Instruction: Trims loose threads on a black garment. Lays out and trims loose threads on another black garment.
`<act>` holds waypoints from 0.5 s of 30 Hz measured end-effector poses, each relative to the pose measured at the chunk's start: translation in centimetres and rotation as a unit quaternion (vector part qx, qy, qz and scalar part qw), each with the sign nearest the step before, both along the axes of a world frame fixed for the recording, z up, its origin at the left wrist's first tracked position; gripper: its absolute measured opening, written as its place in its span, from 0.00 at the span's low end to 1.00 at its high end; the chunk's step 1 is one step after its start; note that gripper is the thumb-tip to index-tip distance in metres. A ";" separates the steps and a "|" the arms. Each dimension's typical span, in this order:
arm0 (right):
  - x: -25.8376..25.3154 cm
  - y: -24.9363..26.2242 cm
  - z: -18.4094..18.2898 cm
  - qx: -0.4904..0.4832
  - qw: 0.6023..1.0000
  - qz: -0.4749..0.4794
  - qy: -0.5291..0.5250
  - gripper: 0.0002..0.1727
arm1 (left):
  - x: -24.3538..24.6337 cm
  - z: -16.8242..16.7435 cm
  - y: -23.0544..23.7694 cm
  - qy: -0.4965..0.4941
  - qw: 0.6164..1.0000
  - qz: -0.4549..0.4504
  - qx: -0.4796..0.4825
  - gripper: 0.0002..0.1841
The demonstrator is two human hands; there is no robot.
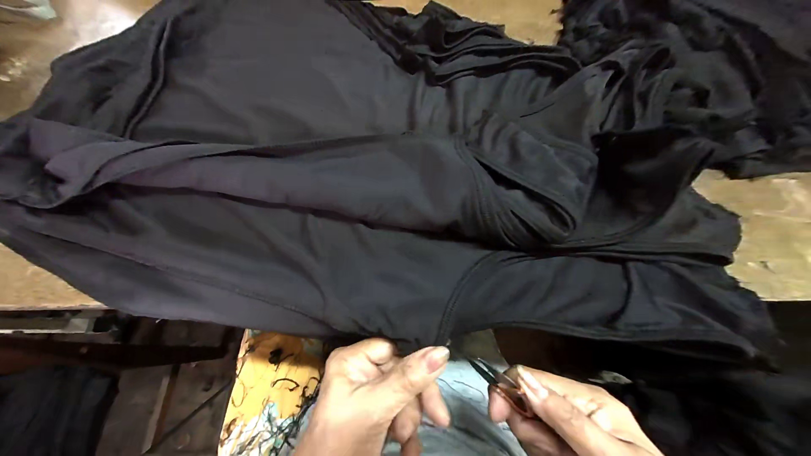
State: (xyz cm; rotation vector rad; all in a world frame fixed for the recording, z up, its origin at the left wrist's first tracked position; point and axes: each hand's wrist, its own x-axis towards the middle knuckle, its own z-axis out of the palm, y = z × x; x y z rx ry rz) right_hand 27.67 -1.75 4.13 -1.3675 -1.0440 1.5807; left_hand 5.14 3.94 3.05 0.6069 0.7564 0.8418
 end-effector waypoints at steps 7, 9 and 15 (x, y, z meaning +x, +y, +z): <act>1.3 0.6 0.5 0.060 0.997 0.034 -0.036 0.22 | 0.9 0.3 -1.1 -0.012 0.999 -0.009 -0.039 0.08; 1.9 1.2 0.6 0.092 0.988 0.090 -0.083 0.22 | 0.4 0.7 -1.7 0.014 0.999 -0.012 -0.035 0.09; 3.1 3.9 0.7 0.125 0.956 0.217 -0.152 0.23 | -0.3 1.1 -2.4 0.040 0.999 -0.012 0.003 0.07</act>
